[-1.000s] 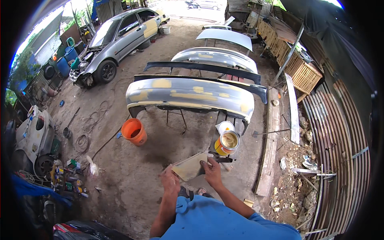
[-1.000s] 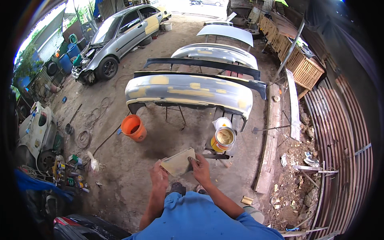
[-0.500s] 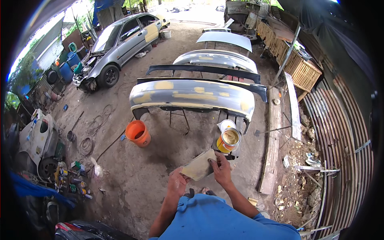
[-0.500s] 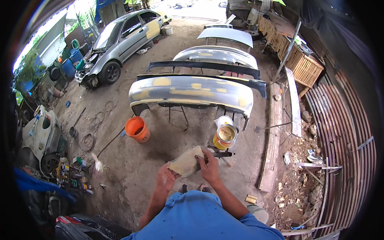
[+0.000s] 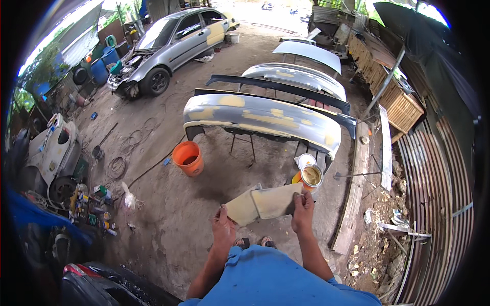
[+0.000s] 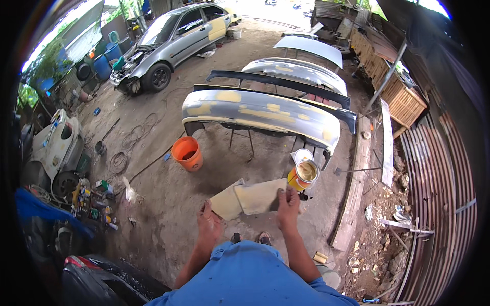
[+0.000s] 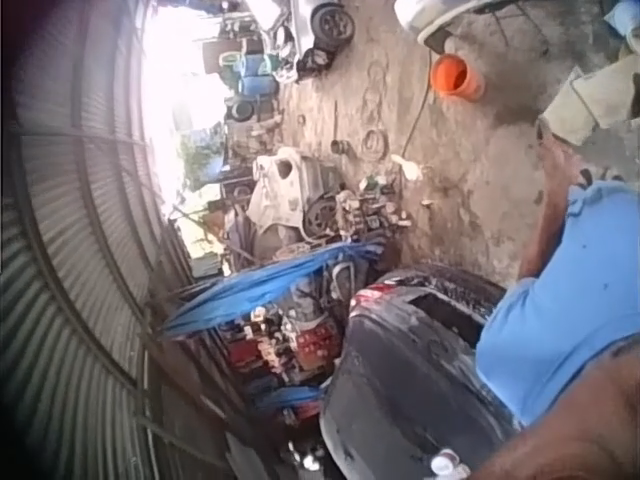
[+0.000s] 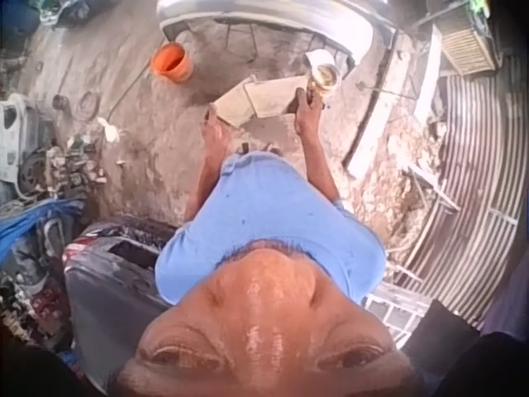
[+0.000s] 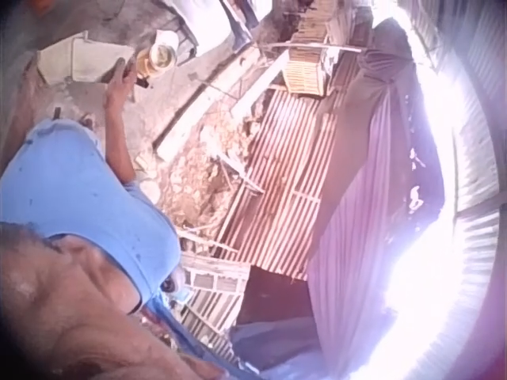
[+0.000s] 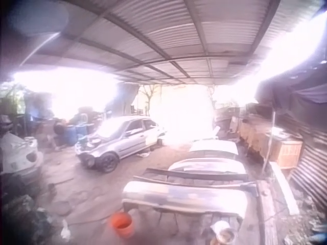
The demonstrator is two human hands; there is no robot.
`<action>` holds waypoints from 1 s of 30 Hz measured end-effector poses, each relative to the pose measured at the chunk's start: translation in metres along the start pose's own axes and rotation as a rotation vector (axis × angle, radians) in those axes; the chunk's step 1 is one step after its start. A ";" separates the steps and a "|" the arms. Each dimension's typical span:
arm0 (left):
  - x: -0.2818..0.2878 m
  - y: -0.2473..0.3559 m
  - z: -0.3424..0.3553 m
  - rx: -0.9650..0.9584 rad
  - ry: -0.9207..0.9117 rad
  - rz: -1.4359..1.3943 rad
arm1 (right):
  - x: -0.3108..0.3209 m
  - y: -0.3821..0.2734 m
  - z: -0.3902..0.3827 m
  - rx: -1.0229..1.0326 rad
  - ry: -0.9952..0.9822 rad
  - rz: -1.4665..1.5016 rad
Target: The recorder is sanding car bumpers and a trunk lid to prepare them for painting.
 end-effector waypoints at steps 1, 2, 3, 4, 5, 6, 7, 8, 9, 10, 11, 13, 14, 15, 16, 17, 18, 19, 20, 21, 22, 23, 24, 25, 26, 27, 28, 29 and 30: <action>0.012 0.002 0.004 -0.007 0.007 -0.005 | 0.005 0.006 0.002 -0.102 0.006 0.210; 0.035 0.004 0.011 -0.017 0.100 0.068 | 0.002 -0.003 0.000 -0.104 -0.010 0.207; 0.049 0.009 0.013 -0.021 0.191 0.142 | -0.005 -0.016 -0.009 -0.204 -0.089 0.300; 0.058 0.012 0.013 -0.028 0.195 0.136 | -0.011 -0.023 -0.014 -0.304 -0.167 0.392; 0.060 0.012 0.011 0.053 0.141 0.113 | -0.006 -0.020 -0.016 -0.338 -0.199 0.406; 0.060 0.011 0.008 0.133 0.085 0.090 | -0.004 -0.018 -0.020 -0.335 -0.205 0.404; 0.066 0.013 0.003 0.128 0.083 0.085 | -0.002 -0.017 -0.023 -0.340 -0.209 0.396; 0.065 0.017 -0.002 0.123 0.003 0.118 | -0.001 -0.015 -0.028 -0.344 -0.211 0.393; 0.063 0.019 -0.004 0.118 -0.077 0.152 | 0.001 -0.008 -0.028 -0.332 -0.193 0.448; 0.063 0.022 -0.004 0.114 -0.081 0.153 | 0.000 -0.006 -0.028 -0.328 -0.195 0.451; 0.060 0.027 -0.007 0.094 -0.070 0.139 | -0.003 -0.005 -0.031 -0.367 -0.160 0.555; 0.058 0.029 -0.009 0.073 -0.057 0.125 | -0.005 -0.003 -0.039 -0.407 -0.125 0.660; 0.056 0.030 0.000 0.043 -0.016 0.102 | -0.009 0.002 -0.038 -0.471 -0.110 0.632; 0.054 0.031 0.007 0.016 0.027 0.080 | -0.014 0.007 -0.037 -0.535 -0.093 0.602; 0.040 0.034 0.016 0.013 0.026 0.082 | -0.022 0.011 -0.029 -0.536 -0.096 0.606; 0.027 0.039 0.013 0.001 0.130 0.049 | -0.028 0.015 -0.031 -0.570 -0.136 0.594; 0.018 0.045 0.015 -0.009 0.235 0.016 | -0.035 0.018 -0.033 -0.607 -0.174 0.582; 0.006 0.049 0.020 -0.009 0.164 -0.035 | -0.046 0.009 -0.035 -0.599 -0.193 0.574; -0.001 0.051 0.016 -0.010 0.103 -0.090 | -0.055 0.000 -0.042 -0.601 -0.214 0.562; -0.011 0.053 0.013 0.002 0.121 -0.091 | -0.061 -0.009 -0.044 -0.570 -0.216 0.592; -0.031 0.059 0.014 0.032 0.045 -0.150 | -0.068 -0.018 -0.045 -0.582 -0.213 0.583; -0.046 0.060 0.010 0.066 -0.032 -0.207 | -0.072 -0.028 -0.051 -0.574 -0.220 0.612; -0.053 0.062 0.008 0.073 -0.025 -0.208 | -0.076 -0.033 -0.054 -0.560 -0.227 0.643; -0.062 0.063 0.005 0.059 -0.064 -0.191 | -0.075 -0.029 -0.052 -0.501 -0.209 0.659; -0.069 0.064 0.001 0.047 -0.106 -0.173 | -0.076 -0.027 -0.055 -0.504 -0.200 0.657; -0.074 0.062 -0.004 0.056 -0.105 -0.171 | -0.077 -0.026 -0.058 -0.449 -0.169 0.527; -0.082 0.061 -0.011 0.067 -0.190 -0.274 | -0.078 -0.027 -0.060 -0.393 -0.136 0.397; -0.084 0.060 -0.017 0.076 -0.270 -0.380 | -0.083 -0.031 -0.067 -0.419 -0.109 0.444; -0.076 0.051 -0.020 0.088 -0.270 -0.380 | -0.086 -0.031 -0.070 -0.419 -0.097 0.443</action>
Point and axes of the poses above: each hand's wrist, its own z-axis towards the middle knuckle, its own x-axis out of the back of the hand, y = z × x, the point moved 5 cm from there along z, towards the middle knuckle, and after that the axes turned 2 degrees about y, right-handed, at the moved point
